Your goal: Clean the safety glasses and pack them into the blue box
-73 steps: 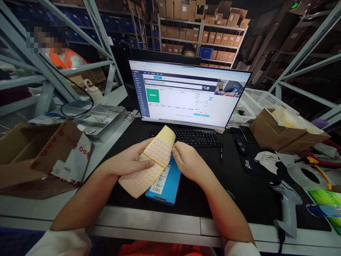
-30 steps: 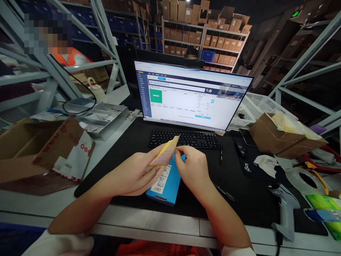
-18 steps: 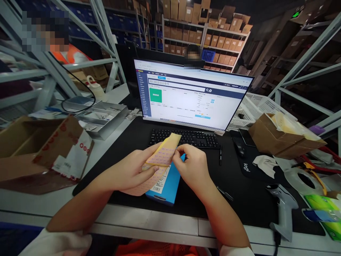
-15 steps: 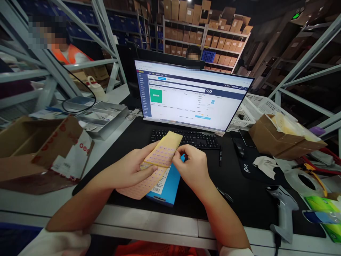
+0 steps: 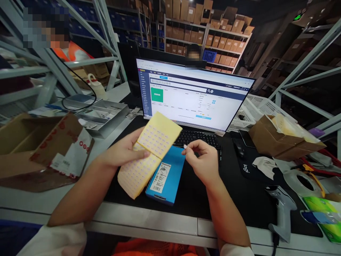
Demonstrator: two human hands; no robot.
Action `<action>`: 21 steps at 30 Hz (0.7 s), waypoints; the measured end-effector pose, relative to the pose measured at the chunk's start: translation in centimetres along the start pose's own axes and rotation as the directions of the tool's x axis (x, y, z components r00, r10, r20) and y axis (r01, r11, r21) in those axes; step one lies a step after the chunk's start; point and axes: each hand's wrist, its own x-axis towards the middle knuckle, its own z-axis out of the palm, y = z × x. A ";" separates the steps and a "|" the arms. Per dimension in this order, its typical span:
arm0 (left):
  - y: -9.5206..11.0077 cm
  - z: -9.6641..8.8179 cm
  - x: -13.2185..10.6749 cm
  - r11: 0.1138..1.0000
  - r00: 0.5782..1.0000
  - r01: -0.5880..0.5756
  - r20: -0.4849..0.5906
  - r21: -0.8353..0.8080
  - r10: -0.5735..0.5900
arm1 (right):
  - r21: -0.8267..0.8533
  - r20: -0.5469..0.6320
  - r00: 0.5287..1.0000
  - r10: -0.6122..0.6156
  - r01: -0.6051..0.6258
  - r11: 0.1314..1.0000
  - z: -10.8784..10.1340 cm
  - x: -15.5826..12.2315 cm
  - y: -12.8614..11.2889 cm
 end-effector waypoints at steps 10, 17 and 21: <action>-6.8 -9.6 4.5 0.959 0.943 0.199 -0.307 0.200 -0.131 | -0.438 0.733 0.677 -0.066 0.544 0.715 0.6 -0.6 3.1; -8.8 -12.4 4.9 0.972 0.914 0.208 -0.375 0.107 -0.155 | -0.328 0.908 0.402 -0.120 0.858 0.395 1.9 -2.1 3.7; -8.0 -14.1 4.2 0.963 0.814 0.260 -0.552 0.066 -0.182 | -0.276 0.956 0.291 -0.021 0.924 0.264 2.4 -2.6 2.0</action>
